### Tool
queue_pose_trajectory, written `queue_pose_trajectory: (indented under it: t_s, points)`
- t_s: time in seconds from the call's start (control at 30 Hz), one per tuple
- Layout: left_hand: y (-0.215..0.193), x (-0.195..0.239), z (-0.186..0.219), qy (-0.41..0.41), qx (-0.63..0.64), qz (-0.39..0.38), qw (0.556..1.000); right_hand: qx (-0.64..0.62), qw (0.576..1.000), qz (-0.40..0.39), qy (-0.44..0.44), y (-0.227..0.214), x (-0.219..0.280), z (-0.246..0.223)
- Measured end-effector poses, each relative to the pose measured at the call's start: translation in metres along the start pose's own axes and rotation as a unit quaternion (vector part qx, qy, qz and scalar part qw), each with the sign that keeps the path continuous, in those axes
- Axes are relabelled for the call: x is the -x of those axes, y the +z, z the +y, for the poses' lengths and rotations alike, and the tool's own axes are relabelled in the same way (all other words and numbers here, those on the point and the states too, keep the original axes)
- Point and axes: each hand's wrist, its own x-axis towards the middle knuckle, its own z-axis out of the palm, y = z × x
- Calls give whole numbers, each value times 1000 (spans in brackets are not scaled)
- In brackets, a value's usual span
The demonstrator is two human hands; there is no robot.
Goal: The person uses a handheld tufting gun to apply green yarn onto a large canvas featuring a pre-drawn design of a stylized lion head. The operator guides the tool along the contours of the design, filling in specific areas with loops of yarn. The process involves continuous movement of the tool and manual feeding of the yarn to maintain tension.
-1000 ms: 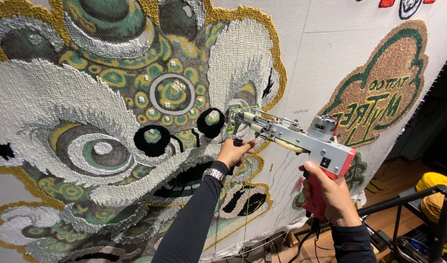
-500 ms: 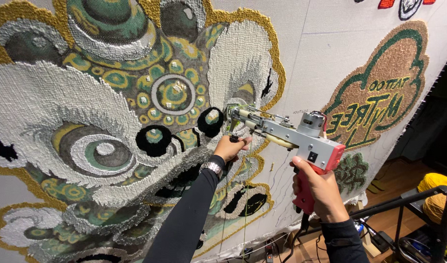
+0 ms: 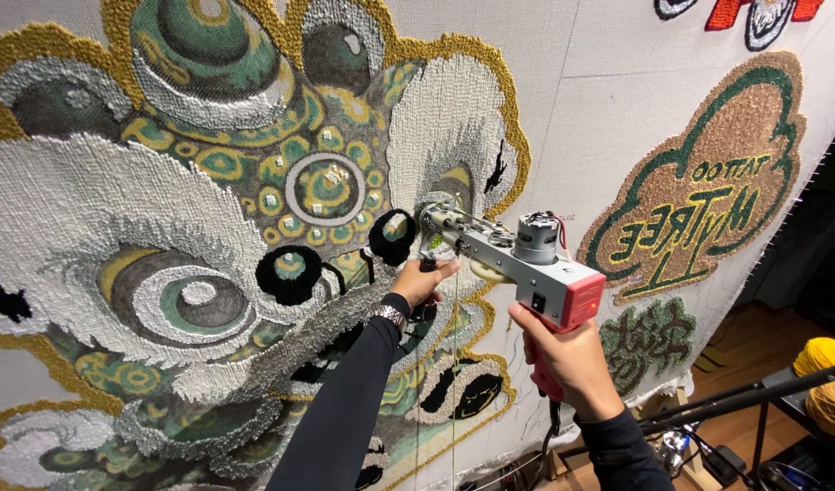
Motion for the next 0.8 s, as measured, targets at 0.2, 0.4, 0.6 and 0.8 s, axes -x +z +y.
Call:
queue_pose_trajectory:
  t_s: [0.2, 0.4, 0.6, 0.8]
  points:
    - [-8, -14, 2, 15, -4, -9, 1000, -9, 995, 20, 95, 9, -8, -4]
    - [1, -35, -14, 33, 19, -30, 999, -34, 991, 7, 130, -3, -24, 2]
    - [0, -48, -23, 47, -5, -35, 998, -37, 995, -10, 91, -5, -37, 11]
    - [-6, -47, -22, 41, 0, -44, 998, -90, 990, -17, 108, 3, -33, 9]
